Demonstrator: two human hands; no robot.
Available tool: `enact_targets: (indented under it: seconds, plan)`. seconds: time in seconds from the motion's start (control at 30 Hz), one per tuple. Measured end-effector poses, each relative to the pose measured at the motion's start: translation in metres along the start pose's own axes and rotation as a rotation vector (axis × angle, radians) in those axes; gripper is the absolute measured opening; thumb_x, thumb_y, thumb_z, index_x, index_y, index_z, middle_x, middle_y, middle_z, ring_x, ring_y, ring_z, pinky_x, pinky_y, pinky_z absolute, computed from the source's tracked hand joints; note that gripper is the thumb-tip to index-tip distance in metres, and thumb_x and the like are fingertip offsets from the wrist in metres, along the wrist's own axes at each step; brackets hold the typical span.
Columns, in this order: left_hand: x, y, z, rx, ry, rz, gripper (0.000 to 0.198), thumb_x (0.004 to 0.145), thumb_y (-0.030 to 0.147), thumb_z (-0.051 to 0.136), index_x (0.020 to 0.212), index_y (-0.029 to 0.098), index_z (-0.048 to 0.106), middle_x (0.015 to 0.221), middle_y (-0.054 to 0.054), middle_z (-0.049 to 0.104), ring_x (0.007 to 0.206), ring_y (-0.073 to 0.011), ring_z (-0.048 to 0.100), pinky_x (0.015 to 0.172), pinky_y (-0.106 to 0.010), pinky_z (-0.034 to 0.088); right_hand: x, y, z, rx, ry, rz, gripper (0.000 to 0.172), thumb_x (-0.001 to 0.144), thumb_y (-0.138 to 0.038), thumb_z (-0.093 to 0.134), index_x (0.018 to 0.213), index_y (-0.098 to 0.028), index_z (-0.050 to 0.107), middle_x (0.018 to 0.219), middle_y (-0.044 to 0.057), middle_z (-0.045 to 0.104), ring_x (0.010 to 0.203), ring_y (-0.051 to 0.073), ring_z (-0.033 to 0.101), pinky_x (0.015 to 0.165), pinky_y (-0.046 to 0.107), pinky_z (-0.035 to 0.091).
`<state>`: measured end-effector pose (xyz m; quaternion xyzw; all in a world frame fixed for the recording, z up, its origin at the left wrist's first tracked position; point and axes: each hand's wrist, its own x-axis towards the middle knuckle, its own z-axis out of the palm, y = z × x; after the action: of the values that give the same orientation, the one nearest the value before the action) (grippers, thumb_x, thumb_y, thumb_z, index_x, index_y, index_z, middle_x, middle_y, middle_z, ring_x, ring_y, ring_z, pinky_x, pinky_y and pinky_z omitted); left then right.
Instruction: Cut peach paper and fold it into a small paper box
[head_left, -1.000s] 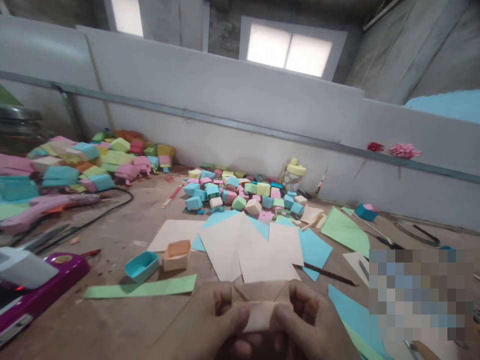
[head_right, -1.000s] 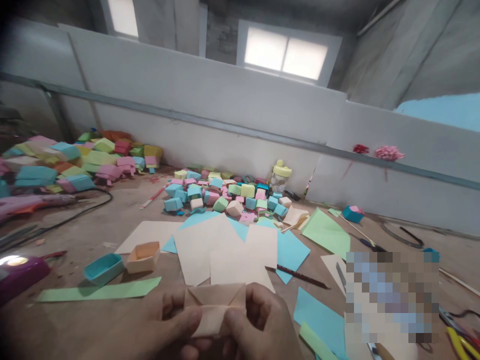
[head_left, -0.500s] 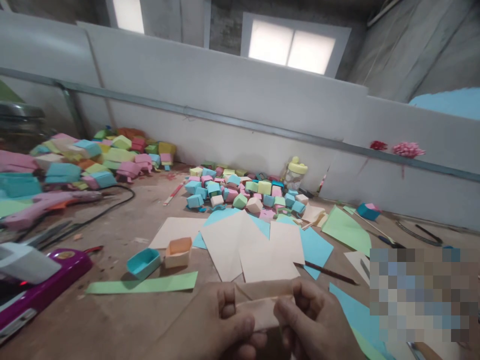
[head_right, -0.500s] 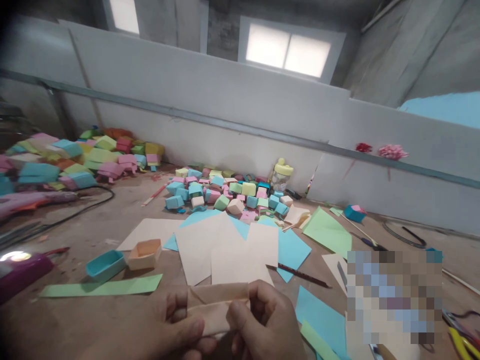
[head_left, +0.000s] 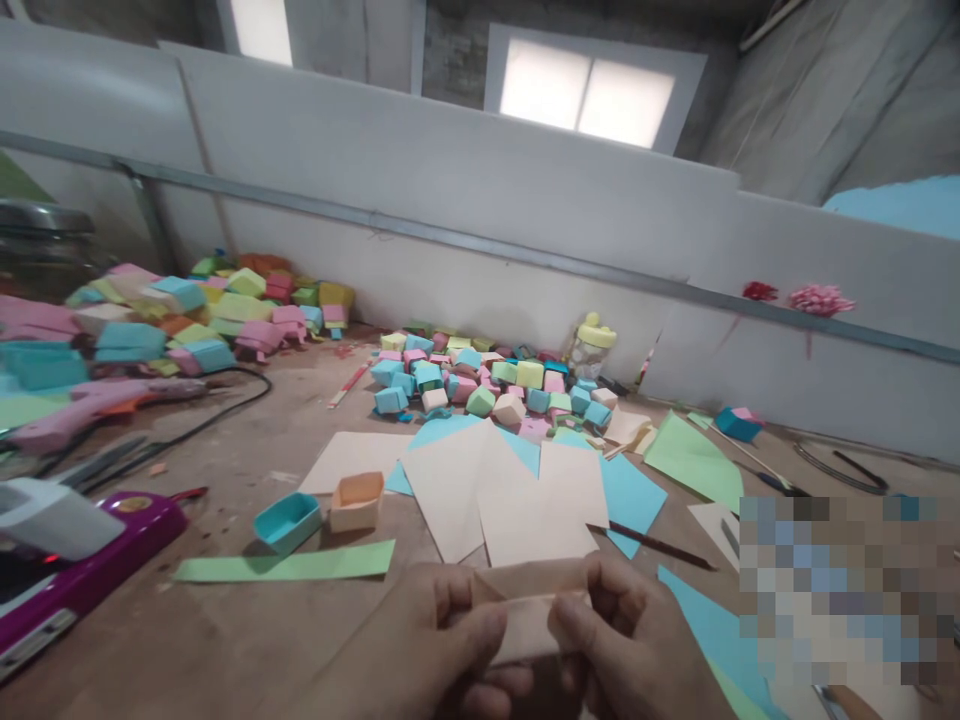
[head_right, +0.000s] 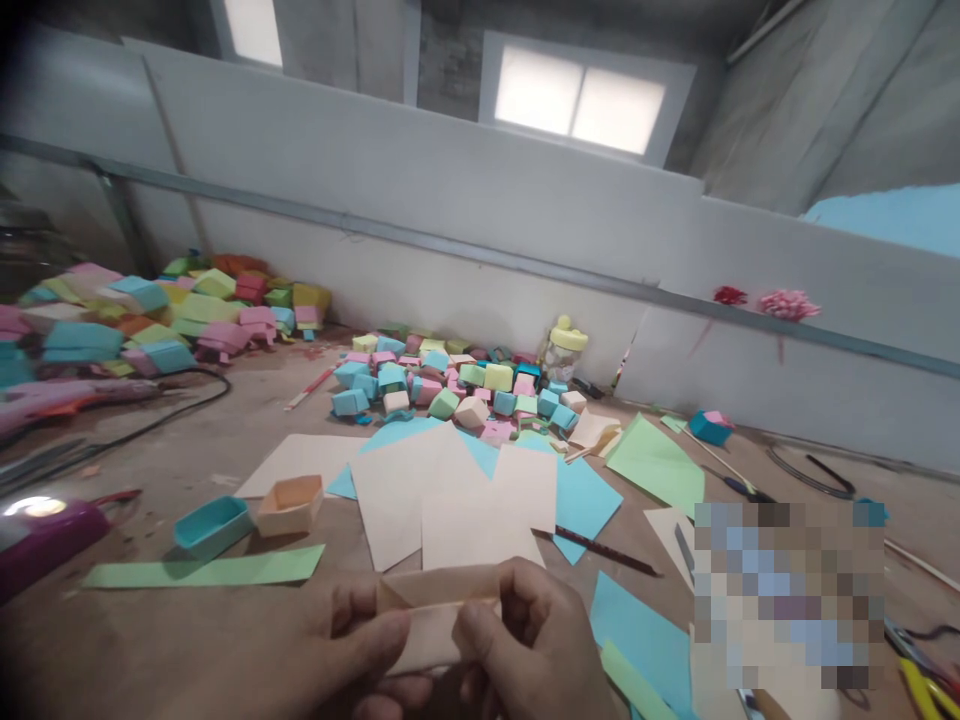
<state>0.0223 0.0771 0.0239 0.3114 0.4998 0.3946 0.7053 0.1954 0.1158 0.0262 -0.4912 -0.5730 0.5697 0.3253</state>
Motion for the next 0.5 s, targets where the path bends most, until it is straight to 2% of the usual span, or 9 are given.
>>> enact_targets:
  seconds: [0.13, 0.2, 0.33, 0.4, 0.5]
  plan:
    - [0.0028, 0.0, -0.0031, 0.004, -0.02, 0.004, 0.026, 0.071, 0.038, 0.071, 0.073, 0.014, 0.06, 0.065, -0.004, 0.064, 0.057, -0.013, 0.058, 0.051, -0.022, 0.039, 0.0004, -0.0006, -0.0017, 0.008, -0.092, 0.003, 0.031, 0.072, -0.043, 0.067, 0.077, -0.013, 0.059, 0.053, -0.002, 0.057, 0.044, 0.008, 0.052, 0.041, 0.019, 0.037]
    - [0.003, 0.0014, -0.0034, 0.007, -0.03, 0.004, 0.023, 0.069, 0.033, 0.073, 0.076, 0.014, 0.063, 0.066, -0.004, 0.064, 0.059, -0.0135, 0.059, 0.053, -0.022, 0.04, 0.0006, 0.0008, -0.0017, 0.05, -0.103, 0.038, 0.028, 0.073, -0.036, 0.066, 0.085, -0.012, 0.061, 0.055, -0.003, 0.057, 0.042, 0.007, 0.052, 0.04, 0.018, 0.035]
    - [-0.0002, 0.0042, -0.0011, -0.061, -0.014, 0.037, 0.029, 0.068, 0.031, 0.073, 0.091, 0.015, 0.066, 0.083, -0.006, 0.068, 0.069, -0.0163, 0.064, 0.065, -0.028, 0.047, 0.0019, 0.0055, -0.0023, 0.207, -0.09, 0.125, 0.022, 0.068, -0.026, 0.066, 0.086, -0.014, 0.062, 0.049, -0.006, 0.055, 0.036, 0.005, 0.049, 0.038, 0.016, 0.034]
    - [-0.0026, 0.0049, 0.0005, -0.102, 0.007, 0.059, 0.028, 0.07, 0.029, 0.071, 0.094, 0.017, 0.064, 0.092, -0.008, 0.069, 0.071, -0.0172, 0.066, 0.066, -0.029, 0.047, 0.0026, 0.0062, -0.003, 0.271, -0.082, 0.185, 0.023, 0.065, -0.021, 0.065, 0.086, -0.013, 0.065, 0.041, -0.006, 0.053, 0.034, 0.005, 0.048, 0.036, 0.015, 0.032]
    - [-0.0049, 0.0063, 0.0012, -0.124, 0.017, 0.059, 0.021, 0.073, 0.025, 0.068, 0.091, 0.018, 0.063, 0.08, -0.005, 0.07, 0.072, -0.0164, 0.066, 0.066, -0.026, 0.045, 0.0027, 0.0044, -0.0037, 0.347, -0.082, 0.254, 0.029, 0.062, -0.021, 0.064, 0.088, -0.011, 0.067, 0.036, -0.001, 0.056, 0.031, 0.006, 0.047, 0.035, 0.013, 0.027]
